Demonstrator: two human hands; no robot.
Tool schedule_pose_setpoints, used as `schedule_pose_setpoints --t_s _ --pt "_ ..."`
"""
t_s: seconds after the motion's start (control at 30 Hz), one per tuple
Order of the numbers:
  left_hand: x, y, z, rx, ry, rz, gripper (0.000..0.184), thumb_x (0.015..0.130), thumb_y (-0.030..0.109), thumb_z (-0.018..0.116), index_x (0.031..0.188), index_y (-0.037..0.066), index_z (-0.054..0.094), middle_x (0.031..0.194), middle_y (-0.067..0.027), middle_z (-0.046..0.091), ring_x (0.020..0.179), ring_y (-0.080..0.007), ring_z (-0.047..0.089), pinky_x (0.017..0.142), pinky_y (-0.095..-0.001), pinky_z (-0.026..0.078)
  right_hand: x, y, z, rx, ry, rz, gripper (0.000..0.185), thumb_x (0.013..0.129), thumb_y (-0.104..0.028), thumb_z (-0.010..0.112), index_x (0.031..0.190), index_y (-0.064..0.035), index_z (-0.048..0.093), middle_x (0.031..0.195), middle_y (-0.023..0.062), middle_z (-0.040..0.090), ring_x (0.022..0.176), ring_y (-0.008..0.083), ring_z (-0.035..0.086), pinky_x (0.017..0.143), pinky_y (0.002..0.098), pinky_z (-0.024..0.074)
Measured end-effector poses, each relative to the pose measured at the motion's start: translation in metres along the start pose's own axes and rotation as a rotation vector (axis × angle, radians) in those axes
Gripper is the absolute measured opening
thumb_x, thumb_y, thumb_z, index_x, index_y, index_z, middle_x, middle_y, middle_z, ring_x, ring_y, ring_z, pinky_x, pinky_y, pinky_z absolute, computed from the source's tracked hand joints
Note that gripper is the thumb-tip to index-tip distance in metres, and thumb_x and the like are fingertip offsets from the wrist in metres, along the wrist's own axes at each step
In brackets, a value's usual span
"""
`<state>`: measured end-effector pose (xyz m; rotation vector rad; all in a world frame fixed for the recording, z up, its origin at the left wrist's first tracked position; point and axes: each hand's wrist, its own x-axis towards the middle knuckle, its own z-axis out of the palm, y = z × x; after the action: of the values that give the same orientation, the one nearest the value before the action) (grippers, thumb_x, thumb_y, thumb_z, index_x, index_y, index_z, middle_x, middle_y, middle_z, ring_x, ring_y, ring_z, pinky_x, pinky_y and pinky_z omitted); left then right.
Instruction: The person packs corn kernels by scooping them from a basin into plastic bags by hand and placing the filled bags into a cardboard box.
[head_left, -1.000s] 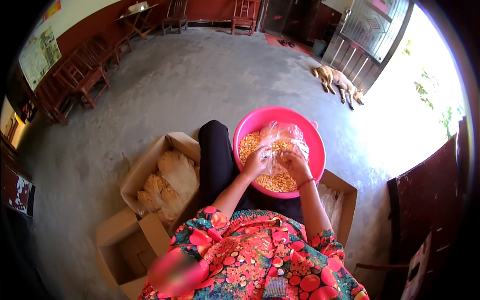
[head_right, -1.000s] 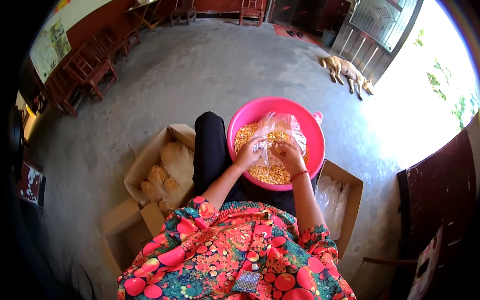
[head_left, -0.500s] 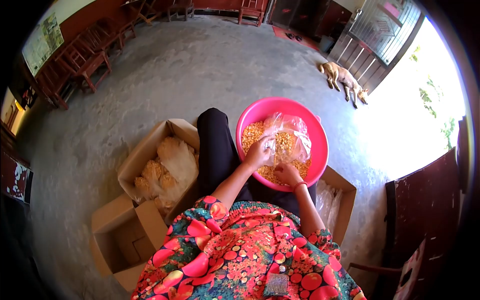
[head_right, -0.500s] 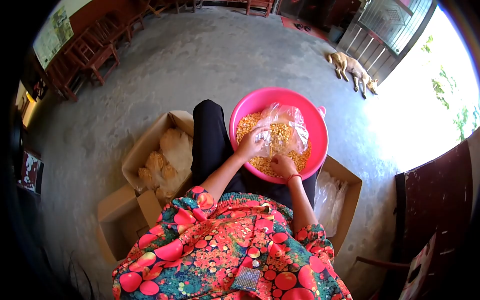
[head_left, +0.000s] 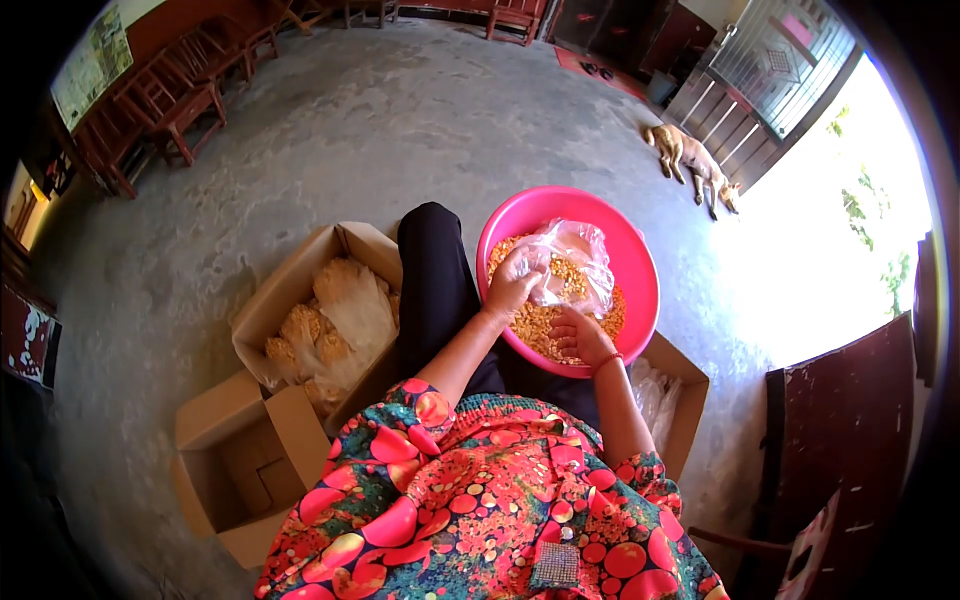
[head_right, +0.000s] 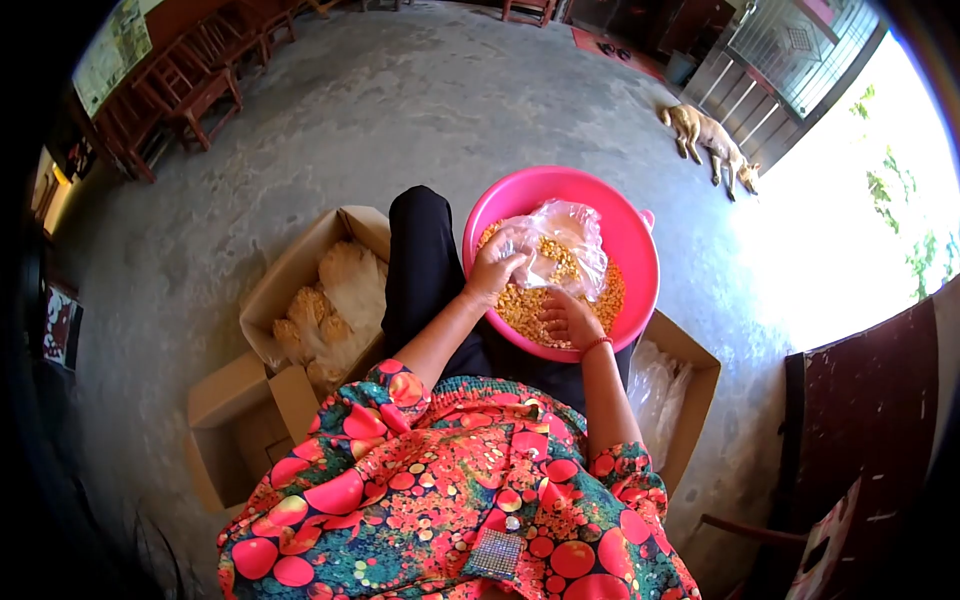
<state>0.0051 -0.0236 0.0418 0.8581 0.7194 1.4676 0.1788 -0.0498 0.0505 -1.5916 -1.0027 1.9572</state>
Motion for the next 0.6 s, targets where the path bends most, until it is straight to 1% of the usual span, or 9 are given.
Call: schedule_pose_setpoints --t_s 0.03,0.1,0.17,0.27,0.33,0.37,0.47,0.53,0.6 --pt "0.0 0.002 -0.002 -0.052 0.013 -0.05 0.037 0.073 -0.004 0.049 0.109 0.0 0.043 0.09 -0.0072 0.054 0.074 -0.0113 0.055 0.056 -0.02 0.047 0.0 -0.001 -0.001 0.053 0.017 0.017 0.038 0.08 -0.042 0.045 0.088 -0.0045 0.05 0.067 0.0035 0.055 0.047 0.0094 0.047 0.043 0.021 0.0403" --pt "-0.001 0.007 -0.003 -0.068 -0.017 -0.052 0.035 0.073 -0.004 0.048 0.108 0.001 0.044 0.089 -0.0066 0.054 0.071 -0.011 0.055 0.053 -0.0201 0.047 0.002 -0.002 -0.003 0.103 0.035 0.033 0.041 0.078 -0.043 0.047 0.089 -0.0037 0.05 0.067 0.0039 0.055 0.048 0.0104 0.048 0.044 0.0212 0.0421" --pt "-0.003 0.012 -0.001 -0.085 -0.043 -0.055 0.034 0.074 -0.004 0.048 0.107 0.001 0.045 0.088 -0.0061 0.054 0.069 -0.0108 0.055 0.05 -0.0202 0.047 0.013 0.002 -0.009 0.342 0.061 -0.027 0.033 0.08 -0.037 0.046 0.086 -0.0046 0.051 0.066 0.0039 0.054 0.047 0.0111 0.048 0.044 0.0226 0.0421" --pt "-0.005 0.012 0.002 0.091 -0.096 -0.016 0.031 0.075 -0.001 0.049 0.105 0.005 0.049 0.086 -0.0039 0.055 0.063 -0.0076 0.053 0.052 -0.0193 0.046 0.035 0.012 -0.028 0.356 0.087 -0.147 0.022 0.081 -0.027 0.046 0.081 -0.0061 0.052 0.062 0.0028 0.053 0.046 0.0111 0.047 0.042 0.0233 0.0409" --pt "-0.003 0.006 0.004 0.208 -0.076 0.212 0.031 0.074 -0.001 0.05 0.105 0.003 0.049 0.093 -0.0039 0.053 0.079 -0.0095 0.052 0.068 -0.0211 0.045 0.024 -0.005 -0.019 0.467 0.131 -0.304 0.016 0.081 -0.019 0.045 0.071 -0.008 0.051 0.057 0.0015 0.051 0.045 0.0102 0.046 0.04 0.0227 0.038" --pt "-0.003 0.006 0.003 0.196 -0.078 0.172 0.033 0.072 -0.003 0.052 0.105 0.003 0.049 0.099 -0.0039 0.051 0.09 -0.0106 0.049 0.08 -0.0231 0.04 0.022 -0.015 -0.019 0.437 0.15 -0.414 0.016 0.081 -0.018 0.045 0.07 -0.008 0.051 0.056 0.0015 0.05 0.045 0.0101 0.046 0.04 0.0224 0.0376" --pt "-0.002 0.005 0.003 0.116 -0.059 0.175 0.034 0.072 -0.003 0.052 0.105 0.002 0.048 0.1 -0.0039 0.051 0.09 -0.0103 0.049 0.079 -0.023 0.041 -0.002 -0.049 -0.013 0.425 0.211 -0.649 0.016 0.081 -0.016 0.045 0.07 -0.0075 0.051 0.061 0.001 0.051 0.05 0.0082 0.047 0.044 0.0199 0.0386" --pt "0.001 0.002 0.002 0.208 -0.051 0.279 0.035 0.072 -0.003 0.052 0.106 0.002 0.048 0.1 -0.0036 0.051 0.089 -0.0104 0.049 0.077 -0.0227 0.042 -0.007 -0.052 -0.013 0.413 0.328 -0.652 0.015 0.081 -0.018 0.046 0.071 -0.0073 0.051 0.064 0.0011 0.05 0.052 0.0075 0.046 0.046 0.0193 0.0383" --pt "0.0 0.0 0.001 0.097 -0.082 0.16 0.034 0.073 -0.003 0.051 0.106 0.002 0.048 0.099 -0.0031 0.05 0.089 -0.0101 0.049 0.074 -0.0218 0.043 -0.004 -0.036 -0.021 0.222 0.305 -0.658 0.015 0.08 -0.02 0.048 0.072 -0.007 0.051 0.063 0.0008 0.049 0.052 0.0067 0.045 0.045 0.0191 0.0377"
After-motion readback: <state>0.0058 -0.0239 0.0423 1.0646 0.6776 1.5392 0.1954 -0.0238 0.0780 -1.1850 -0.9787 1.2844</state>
